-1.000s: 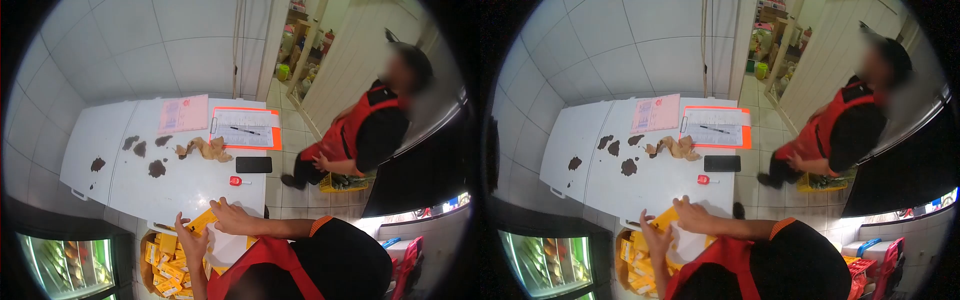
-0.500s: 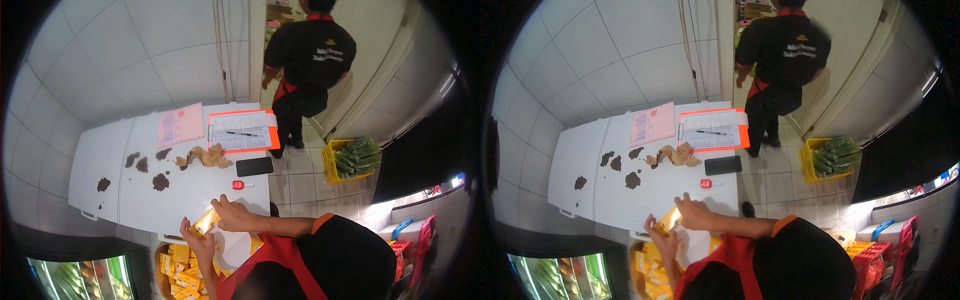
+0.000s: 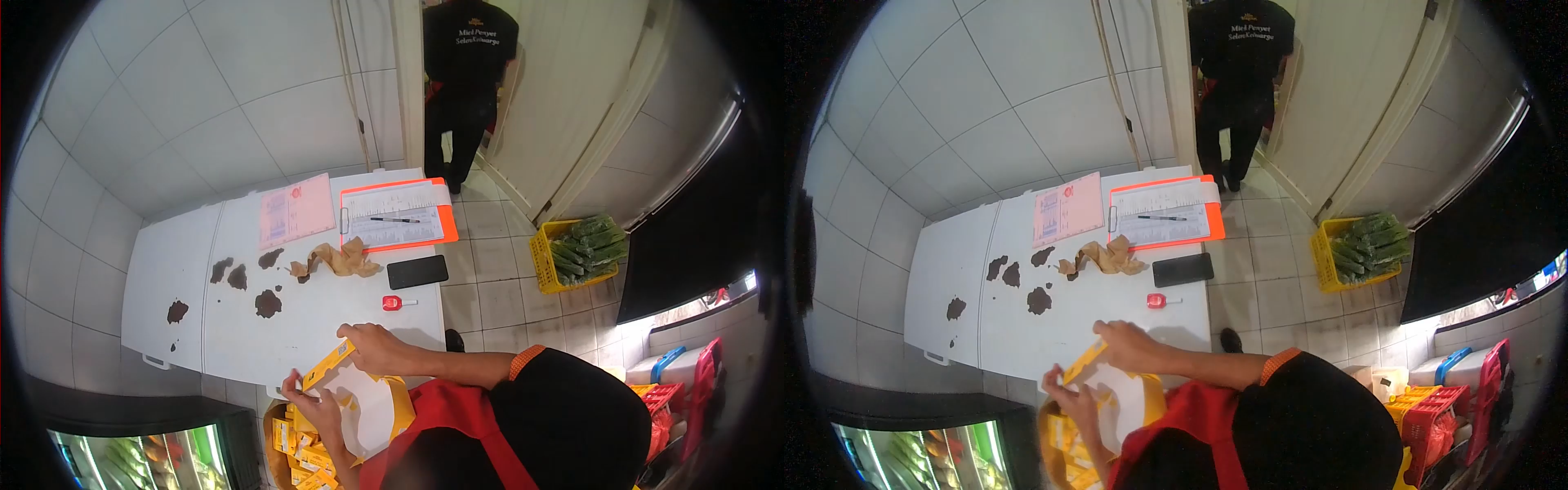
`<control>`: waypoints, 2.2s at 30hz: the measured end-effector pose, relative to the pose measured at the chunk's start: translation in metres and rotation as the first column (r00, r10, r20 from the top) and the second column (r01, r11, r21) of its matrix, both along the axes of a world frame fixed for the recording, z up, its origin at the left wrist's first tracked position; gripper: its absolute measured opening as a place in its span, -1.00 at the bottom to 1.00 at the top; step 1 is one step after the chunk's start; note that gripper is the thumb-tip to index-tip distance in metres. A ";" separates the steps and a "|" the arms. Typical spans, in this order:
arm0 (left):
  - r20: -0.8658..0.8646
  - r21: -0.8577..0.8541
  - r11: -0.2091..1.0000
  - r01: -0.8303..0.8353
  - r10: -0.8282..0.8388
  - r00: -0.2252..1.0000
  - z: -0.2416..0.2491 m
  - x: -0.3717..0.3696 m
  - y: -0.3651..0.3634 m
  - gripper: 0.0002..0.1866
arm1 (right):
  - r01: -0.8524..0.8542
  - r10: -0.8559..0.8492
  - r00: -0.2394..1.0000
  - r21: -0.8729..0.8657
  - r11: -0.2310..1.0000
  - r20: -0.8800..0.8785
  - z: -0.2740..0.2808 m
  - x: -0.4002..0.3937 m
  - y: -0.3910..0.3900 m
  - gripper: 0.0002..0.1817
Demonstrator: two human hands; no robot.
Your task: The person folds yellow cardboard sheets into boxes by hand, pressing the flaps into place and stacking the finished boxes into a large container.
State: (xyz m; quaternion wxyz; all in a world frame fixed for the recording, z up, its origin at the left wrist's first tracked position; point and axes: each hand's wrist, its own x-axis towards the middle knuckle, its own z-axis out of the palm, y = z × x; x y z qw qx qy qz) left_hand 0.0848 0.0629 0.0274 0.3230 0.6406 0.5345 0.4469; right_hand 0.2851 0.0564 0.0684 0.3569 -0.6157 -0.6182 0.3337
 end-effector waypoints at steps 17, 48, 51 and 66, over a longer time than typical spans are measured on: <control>0.395 -0.530 0.793 0.301 -0.084 0.915 0.046 -0.056 0.003 -0.26 | -0.544 0.543 0.800 0.074 0.836 -0.257 -0.017 0.055 0.055 -0.67; 0.896 -0.206 0.919 0.337 0.039 0.442 0.024 0.004 -0.057 -0.41 | -0.635 0.575 0.763 -0.175 0.752 -0.297 0.040 -0.029 0.009 0.09; 0.940 -0.234 0.943 0.237 0.157 0.303 0.018 -0.002 -0.057 -0.38 | -0.714 0.688 0.700 -0.163 0.681 -0.193 0.027 -0.036 0.012 -0.04; 0.041 0.264 0.962 0.069 -0.083 0.996 0.068 -0.039 -0.089 -0.65 | -0.643 -0.100 0.425 -0.377 0.667 -0.900 0.012 -0.053 0.028 -0.25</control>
